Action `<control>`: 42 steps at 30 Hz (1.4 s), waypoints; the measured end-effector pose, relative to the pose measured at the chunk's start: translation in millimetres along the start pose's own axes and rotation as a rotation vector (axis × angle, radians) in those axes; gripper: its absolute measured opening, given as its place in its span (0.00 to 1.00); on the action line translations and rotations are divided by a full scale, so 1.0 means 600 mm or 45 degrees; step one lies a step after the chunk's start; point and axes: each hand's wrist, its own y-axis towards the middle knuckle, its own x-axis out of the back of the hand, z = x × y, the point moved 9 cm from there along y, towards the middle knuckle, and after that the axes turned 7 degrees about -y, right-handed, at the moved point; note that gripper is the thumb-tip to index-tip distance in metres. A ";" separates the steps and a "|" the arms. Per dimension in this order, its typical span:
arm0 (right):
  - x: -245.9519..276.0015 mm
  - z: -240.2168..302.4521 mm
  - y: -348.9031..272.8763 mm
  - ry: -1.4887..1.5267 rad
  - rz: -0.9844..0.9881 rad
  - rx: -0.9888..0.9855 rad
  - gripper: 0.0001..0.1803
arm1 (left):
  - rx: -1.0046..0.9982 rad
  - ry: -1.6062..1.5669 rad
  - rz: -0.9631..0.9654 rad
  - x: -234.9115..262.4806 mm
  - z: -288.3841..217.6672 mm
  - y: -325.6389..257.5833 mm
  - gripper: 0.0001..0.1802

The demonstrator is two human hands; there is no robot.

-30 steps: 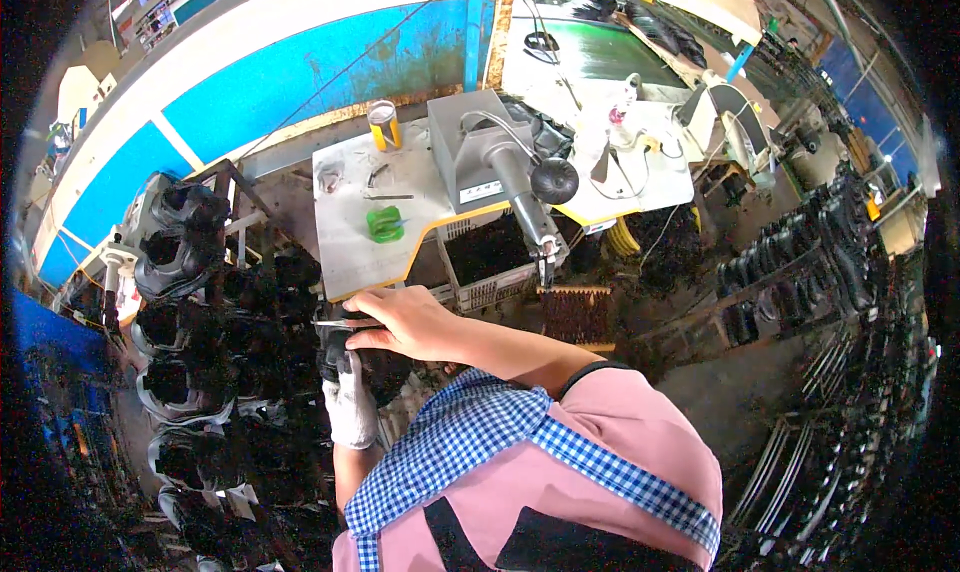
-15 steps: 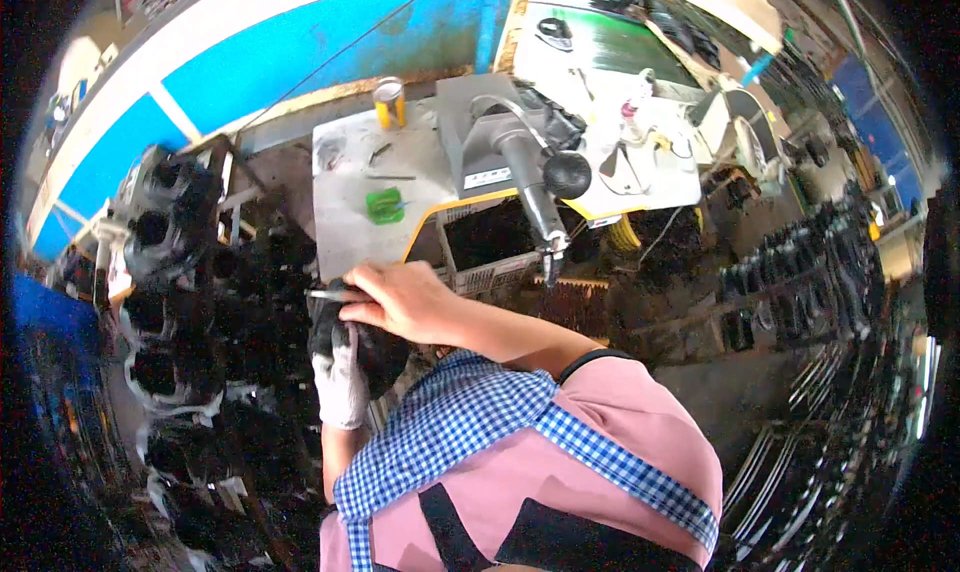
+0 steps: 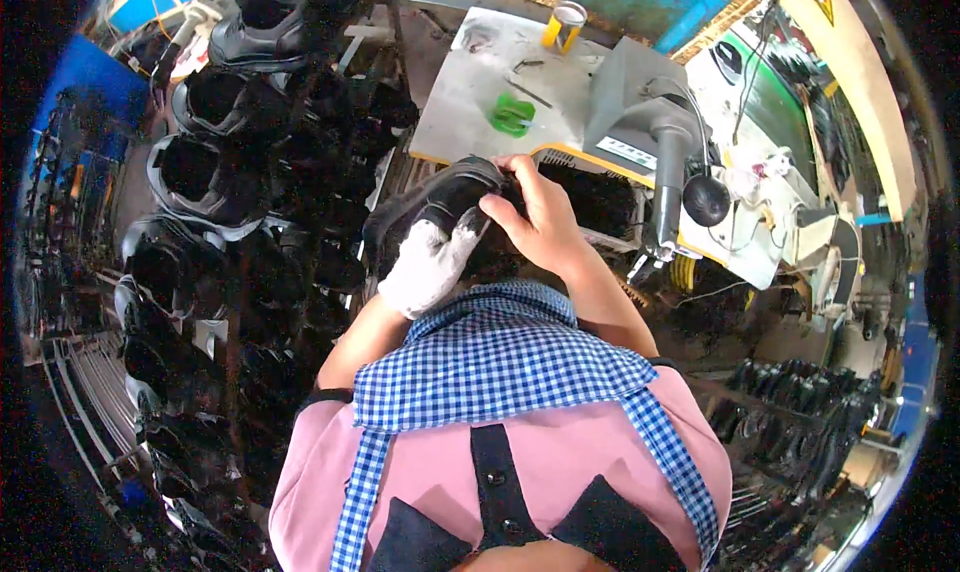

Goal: Trim and clean excess material from shoe soles using a manual trimming tool.

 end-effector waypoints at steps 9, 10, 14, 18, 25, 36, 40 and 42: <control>-0.018 -0.013 0.014 -0.245 -0.030 -0.023 0.17 | 0.231 0.076 -0.006 0.006 0.045 -0.004 0.19; -0.022 -0.016 0.016 -0.241 -0.015 -0.023 0.17 | 0.218 0.084 -0.014 0.006 0.029 0.003 0.19; -0.028 -0.029 0.026 -0.287 -0.044 -0.005 0.16 | 0.160 0.117 -0.067 0.013 0.029 0.010 0.19; -0.035 -0.033 0.033 -0.255 0.021 -0.092 0.14 | 0.132 0.025 -0.145 0.021 0.041 0.007 0.18; -0.040 -0.037 0.042 -0.221 -0.001 -0.067 0.14 | 0.251 -0.036 -0.049 0.018 0.058 0.006 0.20; -0.034 -0.049 0.046 -0.180 -0.008 -0.132 0.17 | 0.238 -0.245 -0.056 0.010 0.076 0.003 0.19; -0.031 -0.053 0.042 -0.147 0.019 -0.191 0.18 | 0.266 -0.288 -0.065 0.008 0.089 -0.002 0.19; -0.028 -0.032 0.040 -0.173 0.006 -0.049 0.19 | 0.195 -0.236 -0.073 0.008 0.088 -0.003 0.19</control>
